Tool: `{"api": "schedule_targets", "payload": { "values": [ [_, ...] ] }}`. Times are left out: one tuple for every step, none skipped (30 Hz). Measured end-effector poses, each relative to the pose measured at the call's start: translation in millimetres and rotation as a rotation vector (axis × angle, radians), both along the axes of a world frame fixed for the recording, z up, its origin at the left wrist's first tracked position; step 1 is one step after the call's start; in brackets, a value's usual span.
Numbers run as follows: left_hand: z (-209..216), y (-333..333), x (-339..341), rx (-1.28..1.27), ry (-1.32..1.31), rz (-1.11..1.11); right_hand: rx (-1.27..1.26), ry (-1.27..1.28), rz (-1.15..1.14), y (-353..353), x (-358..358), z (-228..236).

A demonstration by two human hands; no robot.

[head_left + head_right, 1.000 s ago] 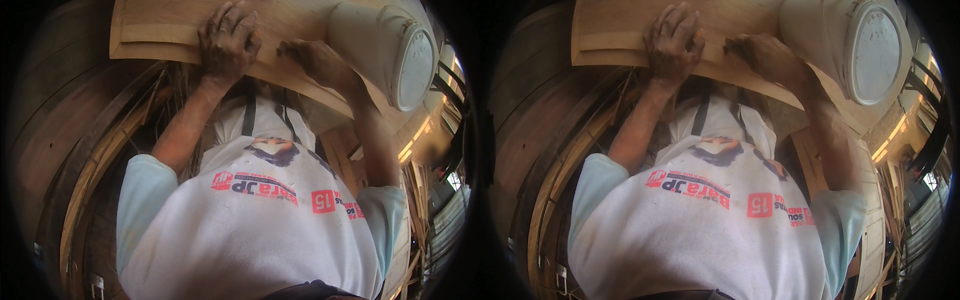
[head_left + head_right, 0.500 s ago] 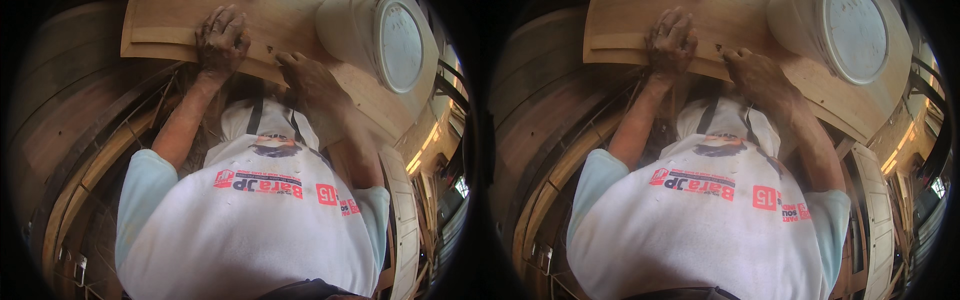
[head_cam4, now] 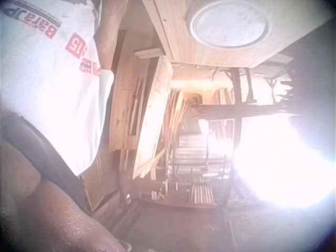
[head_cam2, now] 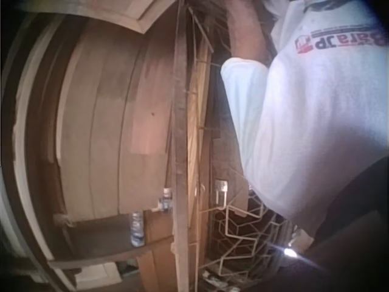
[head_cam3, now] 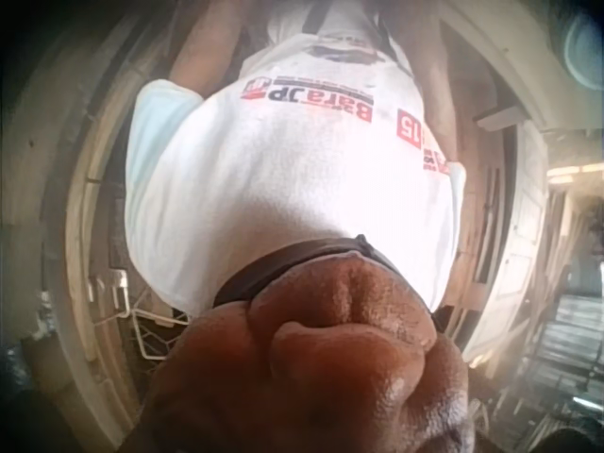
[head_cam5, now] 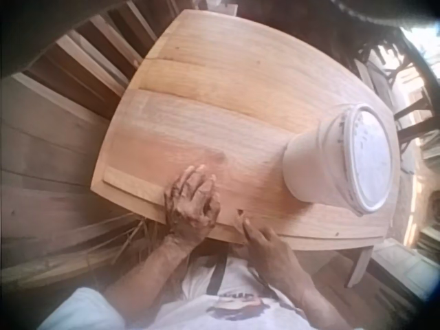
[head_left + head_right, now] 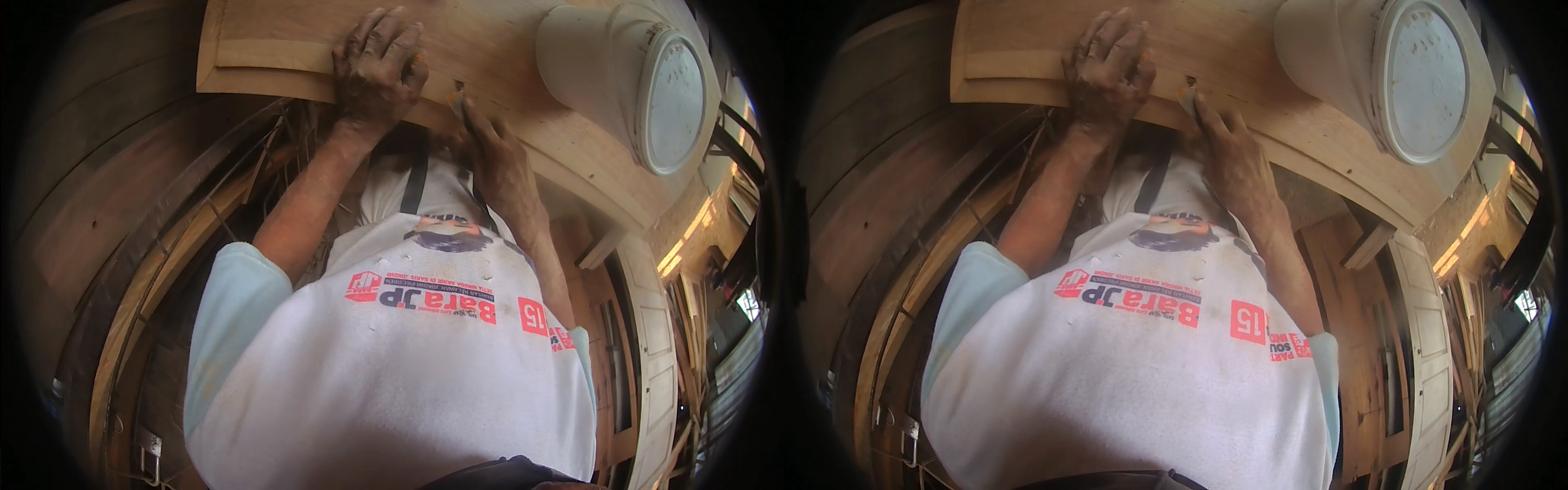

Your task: The person applies a reddish-brown finish to a large curved wooden panel using a brush and a cloth. They repeatedly dip the brush into a bucket, spread the finish across the surface, and wipe it with a cloth. The person also moves the panel and handles a smaller wooden piece during the process.

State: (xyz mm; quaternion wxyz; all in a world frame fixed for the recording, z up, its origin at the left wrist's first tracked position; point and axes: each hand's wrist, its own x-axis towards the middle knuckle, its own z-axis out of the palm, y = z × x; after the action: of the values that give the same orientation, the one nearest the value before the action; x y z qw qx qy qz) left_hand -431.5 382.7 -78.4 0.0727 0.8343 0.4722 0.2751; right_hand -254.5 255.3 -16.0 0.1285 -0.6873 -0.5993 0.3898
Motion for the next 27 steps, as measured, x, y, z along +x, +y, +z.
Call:
{"api": "schedule_targets", "payload": {
  "values": [
    [-6,-2,0,0.008,-0.002,0.003,-0.01,0.001,-0.01,0,-1,1],
    [-10,-2,0,0.015,-0.005,0.006,-0.02,0.002,-0.02,-1,-2,1],
    [-10,-2,0,0.004,-0.006,0.003,-0.03,0.003,-0.03,0,-3,1],
    [-10,-2,-1,-0.006,-0.006,0.001,-0.039,0.009,-0.04,0,-5,3],
    [-10,-2,-2,-0.017,-0.007,-0.001,-0.049,0.014,-0.05,2,-7,5],
    [-12,-2,-2,-0.026,-0.018,-0.003,-0.06,0.02,-0.063,2,-9,7],
    [-14,-2,-3,-0.036,-0.029,-0.005,-0.066,0.036,-0.095,3,-11,8],
    [-16,-2,-3,-0.045,-0.04,-0.006,-0.072,0.052,-0.127,2,-13,9],
    [-17,-1,-3,-0.045,-0.039,-0.005,-0.075,0.066,-0.159,3,-15,8],
    [-17,-1,-2,-0.046,-0.038,-0.003,-0.053,0.059,-0.178,1,-18,6],
    [-17,-1,-1,-0.046,-0.037,-0.001,-0.031,0.051,-0.197,-2,-23,3],
    [-17,-2,-3,-0.058,-0.04,-0.005,-0.01,0.047,-0.216,-4,-27,0],
    [-17,-3,-4,-0.071,-0.043,-0.008,-0.028,0.04,-0.209,-2,-28,1],
    [-15,-4,-4,-0.084,-0.047,-0.011,-0.045,0.032,-0.202,0,-28,3],
    [-13,-5,-3,-0.075,-0.03,-0.007,-0.064,0.022,-0.196,2,-28,4],
    [-8,-6,-1,-0.067,-0.013,-0.004,-0.057,0.008,-0.202,1,-30,2],
    [-3,-5,-1,-0.059,0.004,0.0,-0.051,-0.005,-0.207,1,-33,0],
    [2,-4,0,-0.079,0.006,-0.008,-0.043,-0.017,-0.211,0,-35,-2],
    [7,-1,0,-0.099,0.008,-0.016,-0.019,-0.001,-0.236,-1,-37,-5],
    [9,-1,0,-0.12,0.01,-0.023,0.005,0.015,-0.262,-3,-40,-9],
    [9,-1,1,-0.118,-0.005,-0.02,0.037,0.032,-0.289,-4,-42,-15],
    [8,-1,2,-0.116,-0.021,-0.017,0.063,0.063,-0.32,-4,-44,-20],
    [7,-1,3,-0.114,-0.036,-0.014,0.088,0.095,-0.352,-3,-45,-26],
    [7,-1,2,-0.107,-0.036,-0.022,0.113,0.125,-0.386,-4,-48,-30],
    [7,0,1,-0.1,-0.036,-0.031,0.096,0.147,-0.46,-7,-52,-35],
    [7,-1,1,-0.093,-0.036,-0.039,0.08,0.17,-0.533,-12,-57,-41],
    [6,0,-1,-0.09,-0.037,-0.039,0.034,0.235,-0.619,-10,-61,-37]
  ]
}}
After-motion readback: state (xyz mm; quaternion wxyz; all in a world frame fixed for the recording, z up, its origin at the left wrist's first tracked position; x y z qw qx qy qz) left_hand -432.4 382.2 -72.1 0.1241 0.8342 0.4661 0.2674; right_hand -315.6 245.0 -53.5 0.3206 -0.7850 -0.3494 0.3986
